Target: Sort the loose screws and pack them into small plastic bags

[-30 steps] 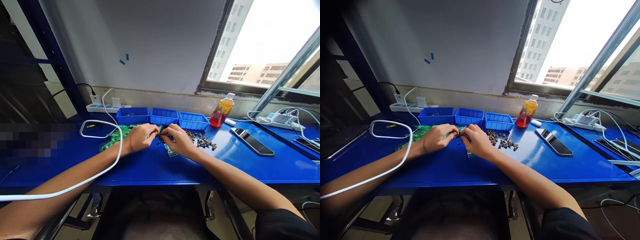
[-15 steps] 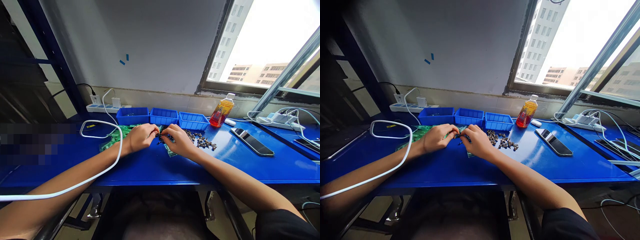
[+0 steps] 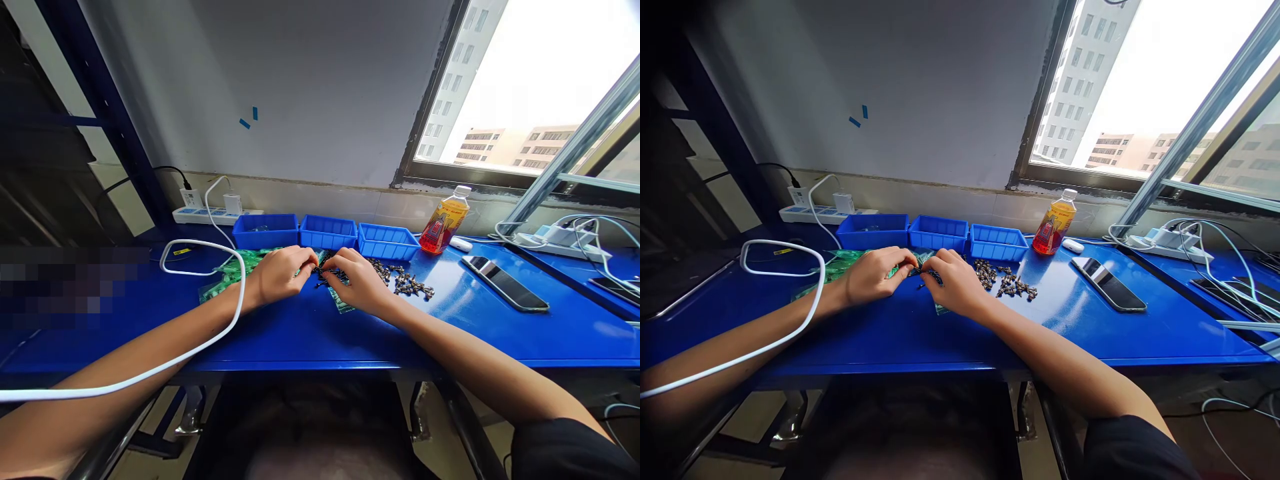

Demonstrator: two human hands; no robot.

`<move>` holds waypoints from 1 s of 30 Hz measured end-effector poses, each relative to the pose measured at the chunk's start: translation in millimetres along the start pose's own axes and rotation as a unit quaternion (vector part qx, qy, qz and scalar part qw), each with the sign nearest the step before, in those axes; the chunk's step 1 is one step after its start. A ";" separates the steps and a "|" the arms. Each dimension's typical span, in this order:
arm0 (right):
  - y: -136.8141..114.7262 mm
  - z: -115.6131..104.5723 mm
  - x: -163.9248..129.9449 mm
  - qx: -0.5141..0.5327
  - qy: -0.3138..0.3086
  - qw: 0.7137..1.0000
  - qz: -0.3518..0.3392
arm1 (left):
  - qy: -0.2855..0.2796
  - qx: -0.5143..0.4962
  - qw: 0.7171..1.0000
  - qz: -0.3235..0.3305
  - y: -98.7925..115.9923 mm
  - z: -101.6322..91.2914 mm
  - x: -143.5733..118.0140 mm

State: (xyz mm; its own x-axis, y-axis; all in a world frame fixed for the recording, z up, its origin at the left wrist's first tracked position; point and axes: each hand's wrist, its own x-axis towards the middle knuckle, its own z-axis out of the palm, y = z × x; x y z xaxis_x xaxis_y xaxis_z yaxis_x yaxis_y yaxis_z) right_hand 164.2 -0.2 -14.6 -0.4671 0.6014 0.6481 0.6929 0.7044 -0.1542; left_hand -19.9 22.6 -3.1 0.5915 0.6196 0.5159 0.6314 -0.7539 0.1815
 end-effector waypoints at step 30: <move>-5.1 -3.6 0.8 0.058 0.104 0.992 -0.043 | 0.004 -0.198 0.980 -0.032 6.0 -5.5 1.8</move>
State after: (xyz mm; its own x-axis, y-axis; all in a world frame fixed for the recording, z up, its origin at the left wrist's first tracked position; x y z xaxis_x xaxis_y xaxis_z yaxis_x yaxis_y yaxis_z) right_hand 162.2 -4.7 -10.7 -0.3904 0.4544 0.8007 0.5809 0.7963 -0.1687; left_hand -17.8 18.1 3.5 0.5522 0.6671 0.5001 0.4217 -0.7409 0.5228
